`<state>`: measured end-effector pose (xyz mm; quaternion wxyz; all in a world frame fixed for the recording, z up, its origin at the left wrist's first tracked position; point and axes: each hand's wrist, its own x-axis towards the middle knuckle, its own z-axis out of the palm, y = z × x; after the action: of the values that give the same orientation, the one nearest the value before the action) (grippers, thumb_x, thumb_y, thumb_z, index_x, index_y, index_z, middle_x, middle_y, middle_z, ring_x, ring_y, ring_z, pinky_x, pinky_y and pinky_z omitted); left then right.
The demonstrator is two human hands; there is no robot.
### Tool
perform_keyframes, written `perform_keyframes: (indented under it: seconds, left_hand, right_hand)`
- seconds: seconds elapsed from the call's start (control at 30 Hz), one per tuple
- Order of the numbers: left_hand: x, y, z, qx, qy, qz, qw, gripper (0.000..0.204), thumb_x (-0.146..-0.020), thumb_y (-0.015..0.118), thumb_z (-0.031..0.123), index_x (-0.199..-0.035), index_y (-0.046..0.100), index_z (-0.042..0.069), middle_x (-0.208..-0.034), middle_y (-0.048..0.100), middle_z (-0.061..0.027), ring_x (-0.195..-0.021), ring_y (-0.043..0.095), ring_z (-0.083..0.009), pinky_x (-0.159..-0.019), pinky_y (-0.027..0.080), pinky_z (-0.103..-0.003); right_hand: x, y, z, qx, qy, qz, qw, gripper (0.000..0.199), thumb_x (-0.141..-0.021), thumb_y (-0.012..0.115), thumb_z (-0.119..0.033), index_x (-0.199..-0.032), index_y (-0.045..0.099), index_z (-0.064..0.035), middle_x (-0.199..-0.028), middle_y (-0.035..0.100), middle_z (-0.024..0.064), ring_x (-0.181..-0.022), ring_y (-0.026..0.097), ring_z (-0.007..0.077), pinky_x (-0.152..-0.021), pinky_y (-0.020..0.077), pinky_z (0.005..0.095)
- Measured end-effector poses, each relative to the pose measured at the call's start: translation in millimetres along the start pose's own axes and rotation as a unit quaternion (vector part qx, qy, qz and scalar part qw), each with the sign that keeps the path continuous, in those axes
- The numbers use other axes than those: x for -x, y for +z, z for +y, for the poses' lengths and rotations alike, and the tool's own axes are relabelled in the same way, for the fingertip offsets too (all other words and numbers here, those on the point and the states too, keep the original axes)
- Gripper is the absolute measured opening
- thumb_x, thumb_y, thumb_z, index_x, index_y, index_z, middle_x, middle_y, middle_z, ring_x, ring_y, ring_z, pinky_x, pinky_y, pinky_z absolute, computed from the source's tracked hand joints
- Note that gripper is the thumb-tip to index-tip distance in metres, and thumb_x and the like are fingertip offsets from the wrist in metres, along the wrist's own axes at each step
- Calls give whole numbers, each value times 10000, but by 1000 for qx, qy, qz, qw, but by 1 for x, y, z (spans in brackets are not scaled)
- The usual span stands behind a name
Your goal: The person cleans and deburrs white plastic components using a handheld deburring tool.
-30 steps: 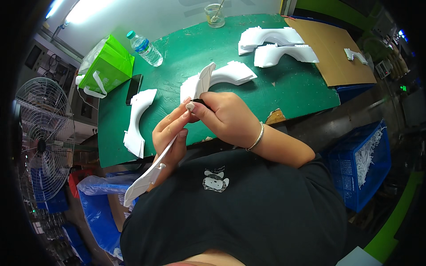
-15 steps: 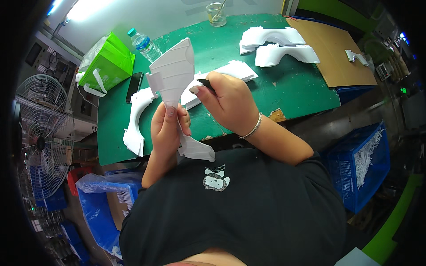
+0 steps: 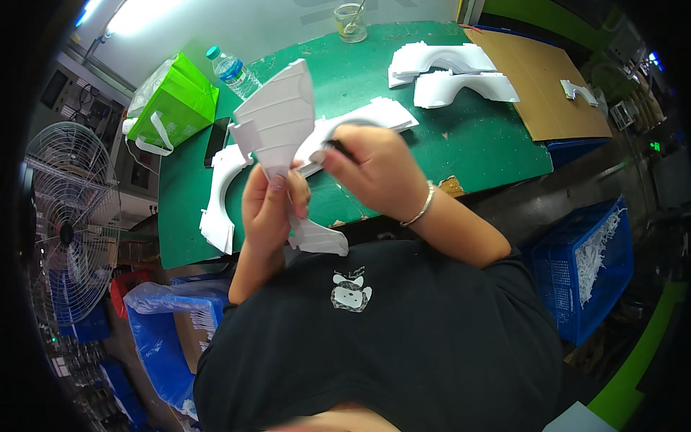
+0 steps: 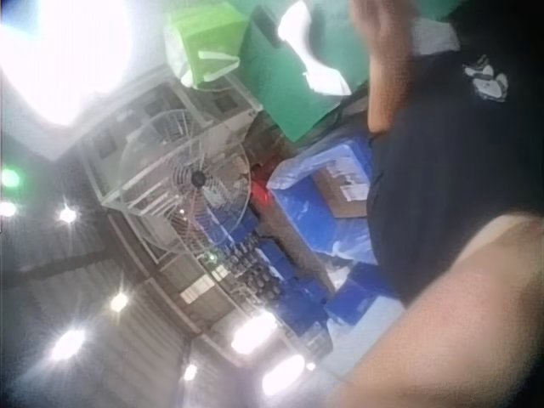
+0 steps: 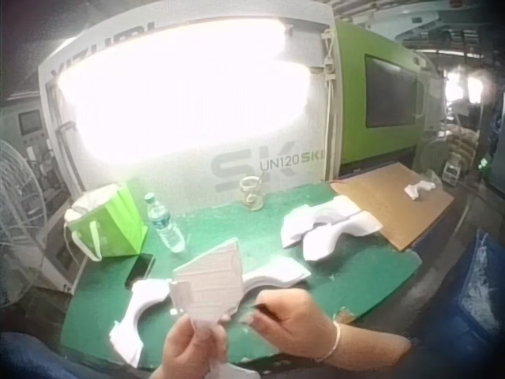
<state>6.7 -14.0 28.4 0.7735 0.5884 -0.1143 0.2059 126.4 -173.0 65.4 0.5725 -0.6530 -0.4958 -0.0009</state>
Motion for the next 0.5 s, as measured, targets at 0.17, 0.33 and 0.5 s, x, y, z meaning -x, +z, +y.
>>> perform_keyframes:
  seconds: [0.17,0.33,0.5]
  left_hand:
    - [-3,-8,6,-132,37,37,990,258,-993,471,52,-1229,516,-43,-759,558,-38,-661,526,-105,-601,430,-241]
    - [-1,-14,9,-288,50,11,956,254,-945,499,1,-1182,578,-41,-759,600,-72,-618,546,-107,-552,438,-250]
    - [-1,-14,16,-380,118,-26,917,301,-852,562,-9,-1146,623,-34,-789,643,-103,-629,605,-184,-582,474,-284]
  right_hand:
    - [-6,-27,-2,56,-31,64,996,353,-928,630,-243,-724,456,-13,-576,412,109,-500,393,223,-479,344,329]
    - [-8,-32,-4,109,-49,57,991,370,-934,623,-281,-743,459,-10,-557,400,124,-485,377,259,-467,342,343]
    - [-7,-34,-6,111,-37,41,992,381,-934,623,-293,-734,466,-9,-580,429,136,-501,406,273,-480,358,353]
